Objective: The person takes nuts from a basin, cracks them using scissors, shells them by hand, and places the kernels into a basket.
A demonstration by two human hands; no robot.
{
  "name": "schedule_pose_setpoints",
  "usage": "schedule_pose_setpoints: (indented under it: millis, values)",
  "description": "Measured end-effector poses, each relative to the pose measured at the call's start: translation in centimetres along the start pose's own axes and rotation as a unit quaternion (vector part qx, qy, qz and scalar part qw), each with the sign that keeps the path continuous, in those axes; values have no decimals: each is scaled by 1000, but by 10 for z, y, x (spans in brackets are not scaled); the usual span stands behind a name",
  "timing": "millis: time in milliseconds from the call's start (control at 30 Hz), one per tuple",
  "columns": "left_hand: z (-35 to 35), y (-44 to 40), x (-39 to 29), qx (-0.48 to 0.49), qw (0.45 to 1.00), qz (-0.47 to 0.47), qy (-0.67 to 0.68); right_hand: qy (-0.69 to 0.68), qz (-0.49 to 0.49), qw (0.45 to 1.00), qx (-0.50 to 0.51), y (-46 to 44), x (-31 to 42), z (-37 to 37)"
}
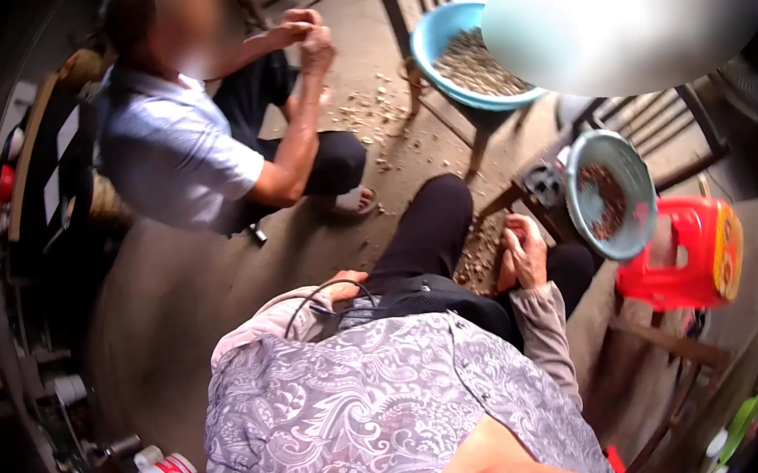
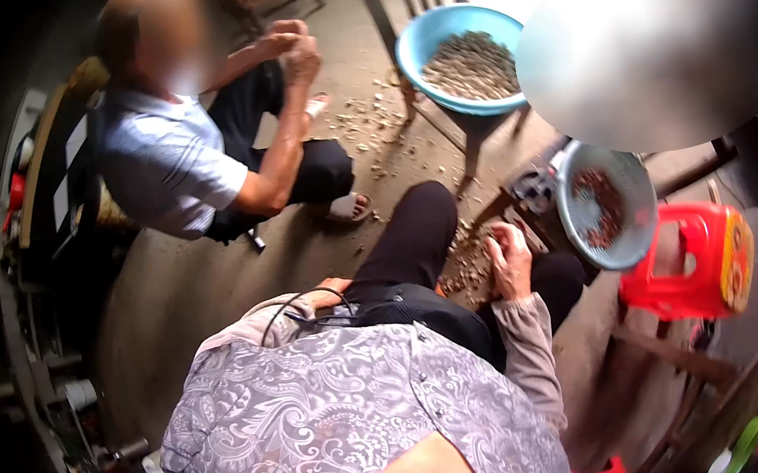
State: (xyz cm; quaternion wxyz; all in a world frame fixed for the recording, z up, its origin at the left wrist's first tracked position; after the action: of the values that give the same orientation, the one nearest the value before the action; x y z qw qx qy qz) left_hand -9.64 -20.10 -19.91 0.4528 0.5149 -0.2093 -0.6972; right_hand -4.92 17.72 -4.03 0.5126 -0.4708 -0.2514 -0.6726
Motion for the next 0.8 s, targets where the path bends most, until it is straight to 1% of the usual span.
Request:
schedule_pose_setpoints:
  millis: [67,133,167,200,267,300,400,433,533,733,800]
  values:
    - [7,7,-11,4,999,-40,3,-5,27,1000,-4,0,-24,-5]
    - [7,10,-10,-2,998,-69,12,-37,13,999,-4,-3,-6,-4]
    - [1,0,3,-29,995,-100,4,-9,28,1000,7,-4,-1,-4]
    - [3,1,0,-57,990,-130,-5,-27,4,1000,13,-1,-1,-4]
    - [2,-1,5,-62,992,-106,11,-64,-39,997,15,-3,1,-6]
    - [2,-2,4,-53,994,-100,-7,-64,-40,997,15,-3,-2,-7]
    - [3,2,-3,-33,996,-83,6,-18,5,1000,14,-6,0,-8]
    - [2,-1,-1,-38,995,-96,12,-45,-36,998,10,-5,-9,-9]
    - [2,-2,-1,-43,995,-89,26,-20,-15,1000,15,-7,0,-9]
    - [-2,-1,3,-35,998,-48,-8,-21,-11,999,21,-8,8,-9]
    - [-5,-3,3,-24,998,-54,-25,-46,-29,998,19,-7,8,-8]
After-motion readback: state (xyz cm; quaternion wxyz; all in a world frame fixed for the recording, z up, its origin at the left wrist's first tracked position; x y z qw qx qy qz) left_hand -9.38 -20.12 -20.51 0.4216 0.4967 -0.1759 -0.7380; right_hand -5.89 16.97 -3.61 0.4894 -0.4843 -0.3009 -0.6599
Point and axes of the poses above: each hand's wrist, its own y-axis away from the middle knuckle, its own z-axis out of the back of the hand, x = y × z, the point moved 9 cm from there along -y, towards the middle knuckle, and after that the axes turned 7 degrees about z, right-handed, at the moved point
